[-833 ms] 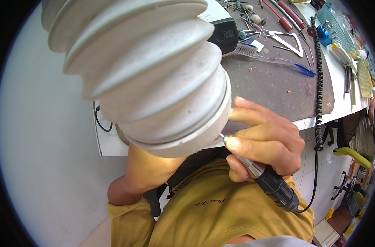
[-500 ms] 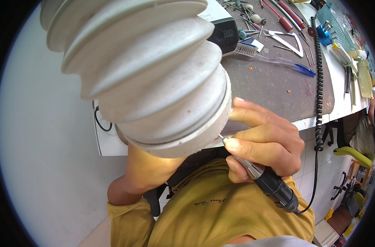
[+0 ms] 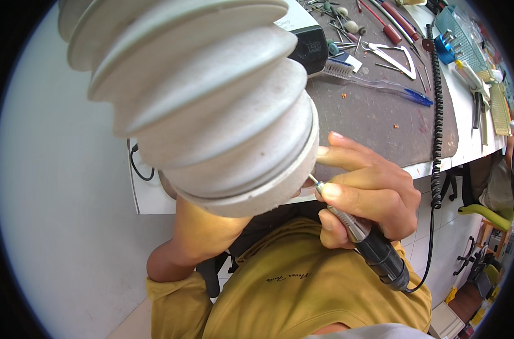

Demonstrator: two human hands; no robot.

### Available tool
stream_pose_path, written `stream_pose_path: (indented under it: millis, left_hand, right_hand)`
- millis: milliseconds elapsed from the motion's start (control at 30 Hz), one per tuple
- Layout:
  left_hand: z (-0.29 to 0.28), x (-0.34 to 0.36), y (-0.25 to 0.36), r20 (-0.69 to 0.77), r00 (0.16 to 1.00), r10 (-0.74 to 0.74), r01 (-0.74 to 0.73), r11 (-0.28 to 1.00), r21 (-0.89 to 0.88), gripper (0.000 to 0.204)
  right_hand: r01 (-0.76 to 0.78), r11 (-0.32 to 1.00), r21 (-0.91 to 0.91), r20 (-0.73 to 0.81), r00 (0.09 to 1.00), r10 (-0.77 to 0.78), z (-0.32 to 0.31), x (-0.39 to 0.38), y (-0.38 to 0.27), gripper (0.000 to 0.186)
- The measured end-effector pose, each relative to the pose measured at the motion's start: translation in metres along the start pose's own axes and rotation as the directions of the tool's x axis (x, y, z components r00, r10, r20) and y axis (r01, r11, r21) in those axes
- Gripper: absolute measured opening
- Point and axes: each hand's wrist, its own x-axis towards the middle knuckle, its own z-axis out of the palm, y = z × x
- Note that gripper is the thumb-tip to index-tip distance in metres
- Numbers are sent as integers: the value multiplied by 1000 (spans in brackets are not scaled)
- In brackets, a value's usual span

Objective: The person uses a rotary tool to grind and polish a small metal ring held in their left hand. They adjust the ring's position frequently to work on different areas of the band. The task is performed at a workbench with various tools visible in the background.

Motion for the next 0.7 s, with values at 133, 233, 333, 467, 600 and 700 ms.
stream_pose_path:
  millis: [133,233,333,467,600,700]
  left_hand:
    - [-1,-2,-1,-8,1000,-9,9,1000,3,19]
    - [-3,-3,0,0,1000,7,-7,1000,-4,19]
    - [-5,-4,2,13,1000,1,0,1000,-29,19]
    - [-6,-6,0,10,1000,3,-3,1000,-9,20]
    - [-7,-5,1,16,1000,4,-5,999,37,21]
    - [-6,-5,0,-4,1000,-6,6,1000,6,21]
  right_hand:
    - [3,1000,11,1,1000,-3,1,2,-1,28]
    - [4,1000,5,-1,1000,-4,3,3,-3,27]
    - [20,1000,20,23,1000,-21,1,6,-4,27]
    - [9,999,34,27,1000,-9,3,5,-4,26]
    - [6,998,58,44,999,-9,1,6,-6,26]
    - [-21,999,44,47,999,19,0,6,-7,26]
